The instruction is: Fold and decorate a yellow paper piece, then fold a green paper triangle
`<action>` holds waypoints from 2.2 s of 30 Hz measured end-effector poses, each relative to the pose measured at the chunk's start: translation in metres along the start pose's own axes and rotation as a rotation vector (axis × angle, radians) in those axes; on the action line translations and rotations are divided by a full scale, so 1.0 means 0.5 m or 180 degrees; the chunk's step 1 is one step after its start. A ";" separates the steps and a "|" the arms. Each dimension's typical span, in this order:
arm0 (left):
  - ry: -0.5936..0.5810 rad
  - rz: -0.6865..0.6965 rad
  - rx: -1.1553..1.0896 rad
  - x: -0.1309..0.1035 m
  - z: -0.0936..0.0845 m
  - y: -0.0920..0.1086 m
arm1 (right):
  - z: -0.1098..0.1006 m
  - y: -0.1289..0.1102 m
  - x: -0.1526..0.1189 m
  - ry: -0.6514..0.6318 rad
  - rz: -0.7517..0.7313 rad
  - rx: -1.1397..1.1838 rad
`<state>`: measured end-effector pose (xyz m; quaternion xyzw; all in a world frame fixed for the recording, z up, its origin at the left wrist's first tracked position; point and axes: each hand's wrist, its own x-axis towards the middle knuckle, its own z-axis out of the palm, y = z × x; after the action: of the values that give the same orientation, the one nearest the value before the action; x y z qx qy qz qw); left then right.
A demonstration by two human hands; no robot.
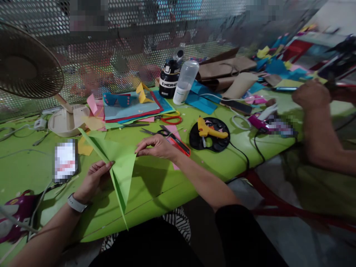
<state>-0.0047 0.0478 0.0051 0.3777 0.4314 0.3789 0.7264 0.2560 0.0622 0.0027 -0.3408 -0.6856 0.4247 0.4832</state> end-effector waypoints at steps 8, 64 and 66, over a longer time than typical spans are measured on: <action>-0.0060 0.0046 -0.0007 0.004 -0.006 0.000 | -0.009 0.002 0.003 -0.0126 -0.0189 -0.0082; -0.0483 -0.0087 0.0557 0.001 -0.013 -0.026 | 0.042 0.010 -0.011 0.0480 -0.0041 -0.0105; -0.0524 -0.0083 0.0530 0.002 -0.014 -0.027 | 0.044 0.010 -0.012 0.0489 -0.0037 -0.0039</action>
<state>-0.0075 0.0443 -0.0094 0.4610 0.4052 0.3001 0.7302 0.2372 0.0535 -0.0079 -0.3713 -0.6510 0.3903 0.5348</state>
